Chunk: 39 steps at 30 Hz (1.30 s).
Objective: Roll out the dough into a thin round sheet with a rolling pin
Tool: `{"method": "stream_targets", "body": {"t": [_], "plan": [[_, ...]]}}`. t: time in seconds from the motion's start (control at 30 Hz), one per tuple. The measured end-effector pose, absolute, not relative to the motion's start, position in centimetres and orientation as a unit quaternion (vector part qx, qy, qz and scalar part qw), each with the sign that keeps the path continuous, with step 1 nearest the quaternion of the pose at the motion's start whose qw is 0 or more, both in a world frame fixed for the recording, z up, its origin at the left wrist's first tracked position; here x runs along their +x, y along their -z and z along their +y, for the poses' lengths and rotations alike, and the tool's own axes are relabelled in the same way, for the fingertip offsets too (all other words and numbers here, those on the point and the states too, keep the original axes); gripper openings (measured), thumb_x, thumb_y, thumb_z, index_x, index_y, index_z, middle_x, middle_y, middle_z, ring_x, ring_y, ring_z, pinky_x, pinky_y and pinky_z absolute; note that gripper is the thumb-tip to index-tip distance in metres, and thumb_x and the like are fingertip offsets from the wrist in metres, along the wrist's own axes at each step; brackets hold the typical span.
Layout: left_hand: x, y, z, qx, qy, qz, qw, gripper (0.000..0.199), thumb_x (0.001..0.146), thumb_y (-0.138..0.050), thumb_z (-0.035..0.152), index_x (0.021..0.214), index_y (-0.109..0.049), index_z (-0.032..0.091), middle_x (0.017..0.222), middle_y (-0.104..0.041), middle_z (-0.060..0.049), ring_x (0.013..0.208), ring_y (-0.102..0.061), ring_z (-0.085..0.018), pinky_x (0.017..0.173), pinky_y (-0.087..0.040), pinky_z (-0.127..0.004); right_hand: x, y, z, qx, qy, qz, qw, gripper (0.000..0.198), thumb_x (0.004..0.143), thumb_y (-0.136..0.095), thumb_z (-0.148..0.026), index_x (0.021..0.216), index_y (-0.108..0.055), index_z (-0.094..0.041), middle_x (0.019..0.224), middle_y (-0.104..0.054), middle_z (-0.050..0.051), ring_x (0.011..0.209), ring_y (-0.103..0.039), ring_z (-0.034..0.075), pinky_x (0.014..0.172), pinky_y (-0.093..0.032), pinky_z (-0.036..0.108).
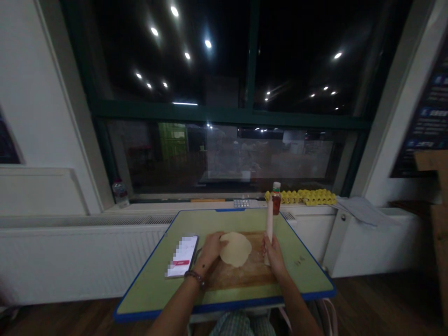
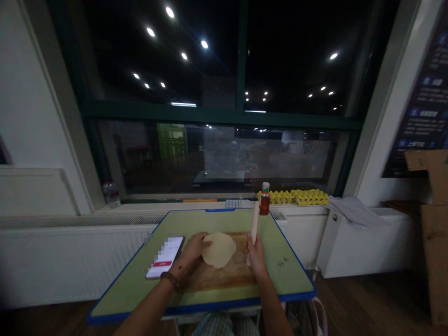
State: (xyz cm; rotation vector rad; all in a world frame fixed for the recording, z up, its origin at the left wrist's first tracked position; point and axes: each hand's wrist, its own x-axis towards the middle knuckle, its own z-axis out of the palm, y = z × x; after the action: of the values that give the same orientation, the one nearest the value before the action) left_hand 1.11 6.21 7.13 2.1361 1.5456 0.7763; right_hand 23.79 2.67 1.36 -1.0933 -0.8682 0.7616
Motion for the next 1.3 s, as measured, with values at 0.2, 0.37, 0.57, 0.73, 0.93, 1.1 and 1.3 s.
{"method": "stream_targets", "body": {"t": [0.2,0.37,0.57,0.73,0.93,1.1,1.3], "plan": [[2.5,-11.0,6.2,0.812,-0.342,0.452,0.14,0.021,0.09,-0.051,0.029,0.087,-0.07,0.019,0.093,-0.073,-0.007,0.089,-0.066,-0.02,0.076,-0.045,-0.026,23.8,-1.2,2.5,-0.491,-0.349,-0.391,0.696,0.057,0.064,-0.061,-0.077,0.076,-0.046,-0.023,0.051,-0.043,-0.01,0.04,-0.04,0.008,0.036,-0.035,0.02],[0.5,-9.1,5.8,0.922,-0.247,0.278,0.106,0.024,0.089,-0.052,0.023,0.101,-0.072,0.025,0.111,-0.072,-0.002,0.107,-0.064,-0.017,0.097,-0.044,-0.031,23.8,-1.2,2.4,-0.475,-0.364,-0.397,0.696,0.055,0.067,-0.062,-0.074,0.081,-0.047,-0.023,0.052,-0.043,-0.011,0.04,-0.04,0.008,0.037,-0.036,0.02],[-2.9,-5.1,6.0,0.93,-0.167,0.298,0.134,0.032,0.092,-0.046,0.022,0.114,-0.068,0.026,0.124,-0.066,-0.003,0.119,-0.057,-0.016,0.106,-0.039,-0.033,23.7,-1.1,2.4,-0.47,-0.37,-0.411,0.688,0.051,0.07,-0.062,-0.071,0.079,-0.047,-0.023,0.054,-0.044,-0.01,0.042,-0.041,0.007,0.039,-0.037,0.02],[-4.3,-6.1,5.7,0.93,-0.159,0.306,0.124,0.043,0.086,-0.046,0.013,0.12,-0.064,0.031,0.135,-0.058,0.0,0.126,-0.05,-0.016,0.109,-0.036,-0.034,24.1,-1.8,1.8,-0.463,-0.393,-0.474,0.637,0.049,0.074,-0.06,-0.067,0.093,-0.054,-0.022,0.062,-0.05,-0.008,0.043,-0.041,0.008,0.04,-0.036,0.021],[-4.3,-9.2,3.5,0.916,-0.195,0.347,0.056,0.033,0.075,-0.057,0.019,0.106,-0.066,0.028,0.11,-0.065,-0.001,0.108,-0.056,-0.022,0.099,-0.04,-0.034,25.0,-5.0,0.8,-0.516,-0.171,-0.729,0.417,0.04,0.086,-0.054,-0.04,0.122,-0.06,-0.026,0.116,-0.065,0.005,0.103,-0.06,0.021,0.091,-0.046,0.034],[-1.1,-9.6,3.7,0.859,-0.276,0.431,0.001,0.029,0.093,-0.039,0.032,0.108,-0.062,0.023,0.11,-0.064,-0.006,0.108,-0.053,-0.023,0.099,-0.038,-0.037,24.4,-6.2,1.1,-0.497,-0.049,-0.841,0.207,0.04,0.087,-0.054,-0.029,0.127,-0.059,-0.028,0.128,-0.061,0.004,0.12,-0.052,0.021,0.104,-0.035,0.035],[1.8,-5.9,6.1,0.817,-0.211,0.537,0.013,0.042,0.094,-0.041,0.038,0.129,-0.053,0.02,0.147,-0.043,-0.008,0.135,-0.034,-0.026,0.111,-0.025,-0.041,23.8,-5.3,1.1,-0.473,-0.042,-0.853,0.216,0.038,0.095,-0.043,-0.042,0.125,-0.061,-0.029,0.135,-0.056,0.004,0.124,-0.049,0.019,0.107,-0.034,0.033]]}}
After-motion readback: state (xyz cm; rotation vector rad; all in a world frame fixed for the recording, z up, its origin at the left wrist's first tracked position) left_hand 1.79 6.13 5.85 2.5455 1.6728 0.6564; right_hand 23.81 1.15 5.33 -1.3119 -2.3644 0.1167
